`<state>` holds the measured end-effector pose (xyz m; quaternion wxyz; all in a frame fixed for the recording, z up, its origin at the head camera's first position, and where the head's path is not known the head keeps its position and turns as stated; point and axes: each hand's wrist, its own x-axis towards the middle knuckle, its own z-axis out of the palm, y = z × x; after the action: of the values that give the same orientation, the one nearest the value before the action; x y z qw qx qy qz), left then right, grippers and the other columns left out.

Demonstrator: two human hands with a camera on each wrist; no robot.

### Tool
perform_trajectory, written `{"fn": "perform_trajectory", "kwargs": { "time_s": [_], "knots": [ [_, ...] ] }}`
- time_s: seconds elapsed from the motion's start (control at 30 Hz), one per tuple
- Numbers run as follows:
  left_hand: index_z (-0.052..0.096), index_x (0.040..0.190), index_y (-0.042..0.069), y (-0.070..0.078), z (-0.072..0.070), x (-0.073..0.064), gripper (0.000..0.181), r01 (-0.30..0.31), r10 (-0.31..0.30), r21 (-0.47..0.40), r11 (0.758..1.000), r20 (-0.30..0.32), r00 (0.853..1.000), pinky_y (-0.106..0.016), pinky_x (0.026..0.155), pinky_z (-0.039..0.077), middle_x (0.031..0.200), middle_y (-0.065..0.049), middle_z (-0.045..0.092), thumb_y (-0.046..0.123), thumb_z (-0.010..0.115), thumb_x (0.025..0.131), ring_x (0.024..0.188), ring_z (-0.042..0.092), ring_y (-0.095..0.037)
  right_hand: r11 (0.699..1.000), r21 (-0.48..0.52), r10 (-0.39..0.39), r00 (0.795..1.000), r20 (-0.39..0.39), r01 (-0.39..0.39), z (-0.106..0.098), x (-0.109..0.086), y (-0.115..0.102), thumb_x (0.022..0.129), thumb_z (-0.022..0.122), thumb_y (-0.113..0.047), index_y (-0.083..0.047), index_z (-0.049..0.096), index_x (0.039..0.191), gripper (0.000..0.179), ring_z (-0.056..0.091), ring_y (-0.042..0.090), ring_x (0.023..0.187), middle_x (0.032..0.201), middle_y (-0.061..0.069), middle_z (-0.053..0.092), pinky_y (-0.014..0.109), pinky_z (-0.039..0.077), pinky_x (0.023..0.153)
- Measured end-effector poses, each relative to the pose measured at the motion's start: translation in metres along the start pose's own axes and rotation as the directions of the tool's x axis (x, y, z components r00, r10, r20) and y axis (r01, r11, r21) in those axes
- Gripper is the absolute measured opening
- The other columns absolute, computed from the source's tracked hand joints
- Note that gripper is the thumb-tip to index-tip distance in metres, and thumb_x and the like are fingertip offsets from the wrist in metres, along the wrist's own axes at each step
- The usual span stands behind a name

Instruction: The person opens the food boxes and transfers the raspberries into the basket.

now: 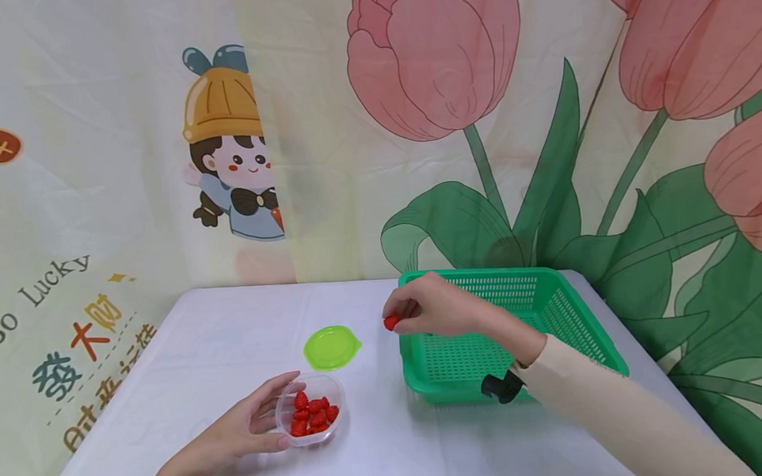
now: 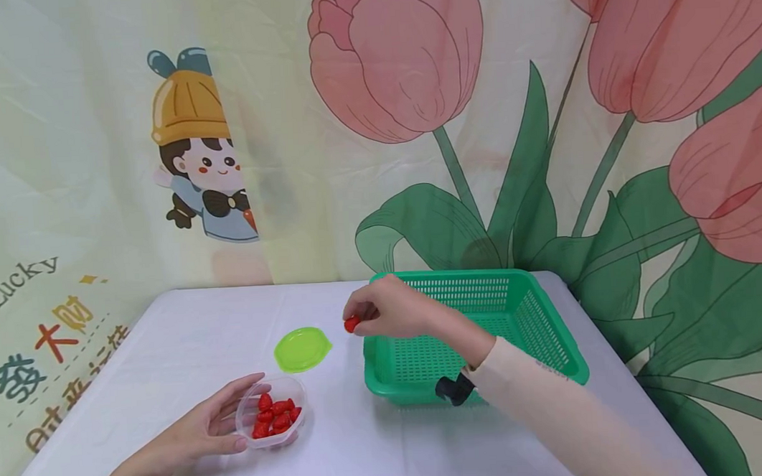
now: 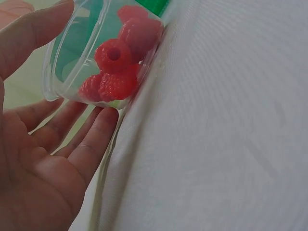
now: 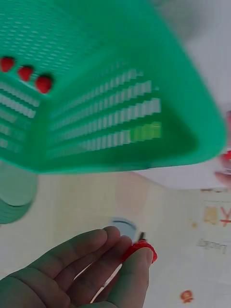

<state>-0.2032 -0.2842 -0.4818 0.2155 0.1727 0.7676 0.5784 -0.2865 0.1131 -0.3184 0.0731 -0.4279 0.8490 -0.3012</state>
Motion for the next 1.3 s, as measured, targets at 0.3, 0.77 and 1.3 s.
{"fn": "perform_trajectory", "kwargs": {
  "time_s": [0.3,0.77,1.3],
  "knots": [
    [0.029,0.167,0.025,0.002,0.001,-0.001,0.085,-0.009,0.009,-0.013,1.0,0.009,1.0,-0.022,0.107,0.05,0.171,-0.017,0.031,0.009,0.075,0.097,0.151,0.045,-0.022,0.988,-0.14,0.058,0.998,-0.031,-0.061,-0.046,-0.024,0.067,0.098,0.077,-0.009,-0.009,0.077,0.113,0.015,0.073,0.01,0.093,0.102,-0.003,0.078,0.029,0.061,0.085],
    [0.029,0.167,0.026,-0.001,0.0,-0.001,0.085,-0.002,0.003,-0.028,1.0,0.01,1.0,-0.019,0.107,0.049,0.171,-0.017,0.029,0.009,0.075,0.097,0.14,0.049,0.004,0.942,-0.209,0.28,0.958,0.066,-0.261,-0.046,-0.038,0.134,0.099,0.075,-0.009,-0.007,0.077,0.113,0.013,0.073,0.017,0.096,0.104,0.0,0.078,0.038,0.061,0.088],
    [0.028,0.167,0.024,-0.001,-0.001,-0.001,0.086,-0.017,0.018,-0.018,1.0,0.014,1.0,-0.019,0.107,0.048,0.171,-0.019,0.03,0.008,0.075,0.097,0.138,0.049,0.007,0.911,-0.261,0.361,0.923,0.131,-0.319,-0.027,-0.037,0.179,0.096,0.079,-0.009,-0.01,0.078,0.109,0.014,0.067,0.011,0.091,0.103,0.0,0.075,0.034,0.059,0.083]
  ]
}}
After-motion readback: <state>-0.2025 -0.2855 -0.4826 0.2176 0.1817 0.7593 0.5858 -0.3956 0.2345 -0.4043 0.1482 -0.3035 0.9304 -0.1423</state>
